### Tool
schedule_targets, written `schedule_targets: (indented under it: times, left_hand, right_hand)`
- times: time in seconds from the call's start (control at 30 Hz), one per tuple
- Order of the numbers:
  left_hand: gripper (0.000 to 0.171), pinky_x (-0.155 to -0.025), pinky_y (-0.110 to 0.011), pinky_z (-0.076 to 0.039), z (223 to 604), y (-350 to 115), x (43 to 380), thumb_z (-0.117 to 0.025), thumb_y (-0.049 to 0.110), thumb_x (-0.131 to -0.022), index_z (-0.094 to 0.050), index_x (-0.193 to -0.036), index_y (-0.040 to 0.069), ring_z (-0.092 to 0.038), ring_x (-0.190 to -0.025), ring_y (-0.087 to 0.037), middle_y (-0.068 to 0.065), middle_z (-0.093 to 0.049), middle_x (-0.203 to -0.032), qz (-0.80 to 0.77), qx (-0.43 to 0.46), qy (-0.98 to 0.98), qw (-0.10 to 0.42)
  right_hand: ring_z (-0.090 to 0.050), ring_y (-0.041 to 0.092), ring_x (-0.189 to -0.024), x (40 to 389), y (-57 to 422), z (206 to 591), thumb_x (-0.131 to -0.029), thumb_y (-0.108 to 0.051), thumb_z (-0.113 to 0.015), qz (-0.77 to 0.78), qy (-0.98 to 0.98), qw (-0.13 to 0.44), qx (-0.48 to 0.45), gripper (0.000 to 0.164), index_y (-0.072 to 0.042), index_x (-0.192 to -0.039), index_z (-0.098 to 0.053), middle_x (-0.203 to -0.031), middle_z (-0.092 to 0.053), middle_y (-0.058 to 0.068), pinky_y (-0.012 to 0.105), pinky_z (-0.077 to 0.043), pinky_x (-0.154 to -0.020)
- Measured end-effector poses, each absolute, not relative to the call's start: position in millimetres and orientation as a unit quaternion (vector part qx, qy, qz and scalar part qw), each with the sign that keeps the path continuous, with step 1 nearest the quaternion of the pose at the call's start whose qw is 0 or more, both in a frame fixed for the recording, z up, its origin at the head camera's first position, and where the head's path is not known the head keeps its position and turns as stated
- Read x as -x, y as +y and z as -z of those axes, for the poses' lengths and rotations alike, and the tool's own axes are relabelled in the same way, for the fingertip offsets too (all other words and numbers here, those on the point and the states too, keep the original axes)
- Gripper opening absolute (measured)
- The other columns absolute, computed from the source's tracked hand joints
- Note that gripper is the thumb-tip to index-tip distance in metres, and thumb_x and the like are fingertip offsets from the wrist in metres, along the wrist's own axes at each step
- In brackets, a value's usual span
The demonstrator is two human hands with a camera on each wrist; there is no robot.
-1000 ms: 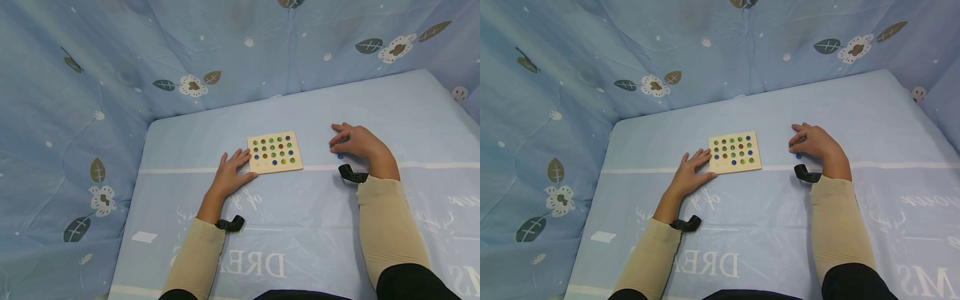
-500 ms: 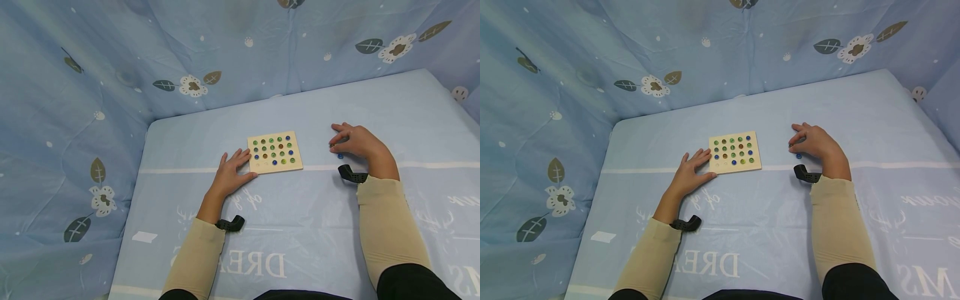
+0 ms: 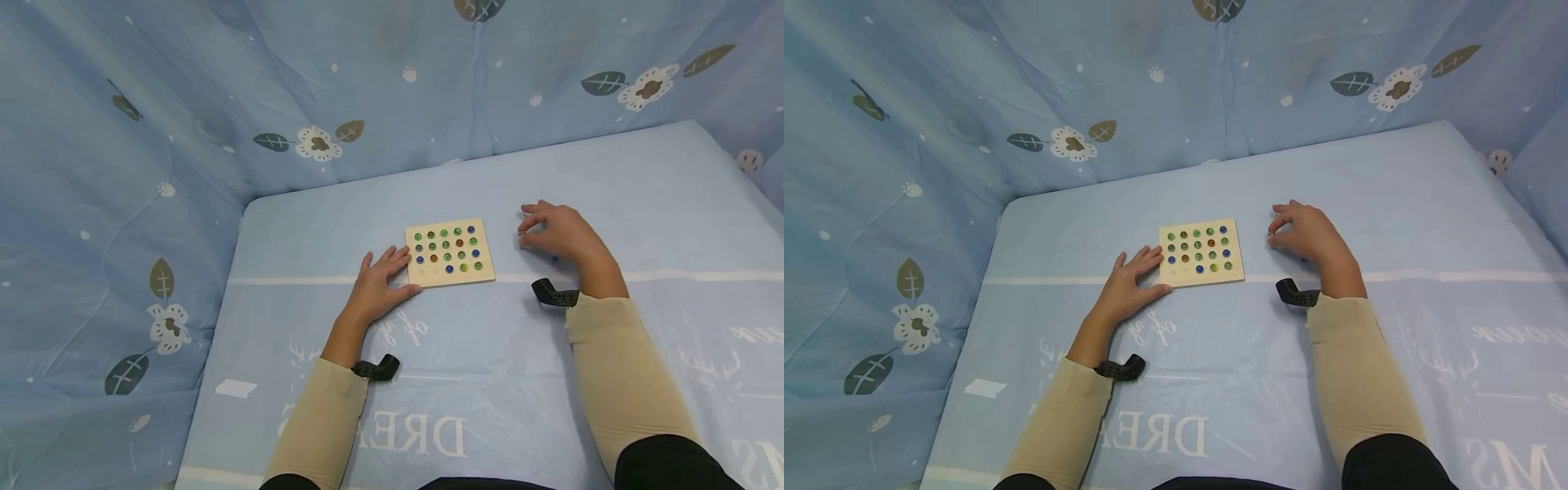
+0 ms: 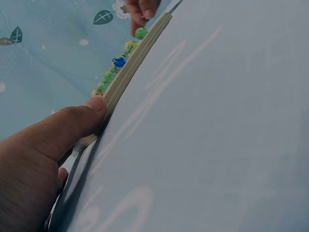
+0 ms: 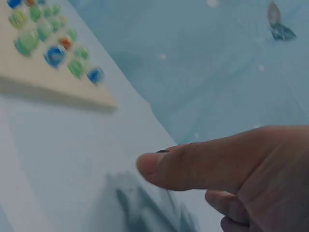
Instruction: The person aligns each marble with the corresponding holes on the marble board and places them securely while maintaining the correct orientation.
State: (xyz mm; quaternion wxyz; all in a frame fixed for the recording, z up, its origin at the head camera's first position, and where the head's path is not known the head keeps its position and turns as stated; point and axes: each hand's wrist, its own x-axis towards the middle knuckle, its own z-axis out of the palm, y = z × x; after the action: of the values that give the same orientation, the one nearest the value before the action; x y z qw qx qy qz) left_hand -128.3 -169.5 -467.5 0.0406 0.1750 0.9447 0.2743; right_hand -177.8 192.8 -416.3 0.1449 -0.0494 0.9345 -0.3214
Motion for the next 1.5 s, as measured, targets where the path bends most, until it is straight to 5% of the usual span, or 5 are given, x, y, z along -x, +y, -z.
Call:
schedule_targets:
  times: [0.27, 0.6, 1.5]
  left_hand:
    - [0.075, -0.125, -0.048, -0.003, 467.7, -169.4, 127.7, -0.074, 0.052, -0.083, -0.049, -0.147, 0.022, -0.028, -0.148, -0.014, 0.013, -0.039, -0.155, -0.272, -0.174, 0.946, 0.039]
    - [0.074, -0.125, -0.049, -0.003, 467.0, -168.6, 128.8, -0.071, 0.055, -0.084, -0.048, -0.147, 0.023, -0.027, -0.149, -0.014, 0.013, -0.037, -0.155, -0.257, -0.17, 0.95, 0.047]
    - [0.073, -0.124, -0.052, -0.005, 467.3, -170.8, 129.4, -0.073, 0.051, -0.085, -0.049, -0.147, 0.022, -0.029, -0.148, -0.017, 0.011, -0.039, -0.155, -0.265, -0.188, 0.945, 0.034]
  right_hand:
    - [-0.015, 0.026, -0.153, 169.9, 132.1, 410.0, -0.087, -0.018, -0.073, 0.33, 0.934, 0.085, 0.111, 0.026, -0.005, -0.109, -0.075, -0.156, -0.041, 0.006, 0.058, -0.017, -0.121]
    - [-0.019, 0.033, -0.151, 154.3, 76.8, 420.9, -0.089, -0.021, -0.073, 0.299, 0.919, 0.076, 0.247, 0.02, -0.007, -0.102, -0.077, -0.153, -0.045, 0.011, 0.059, -0.025, -0.118]
    - [-0.02, 0.035, -0.15, 147.9, 61.8, 435.6, -0.089, -0.02, -0.073, 0.257, 0.913, 0.038, 0.313, 0.02, -0.009, -0.105, -0.077, -0.152, -0.044, 0.014, 0.055, -0.018, -0.121]
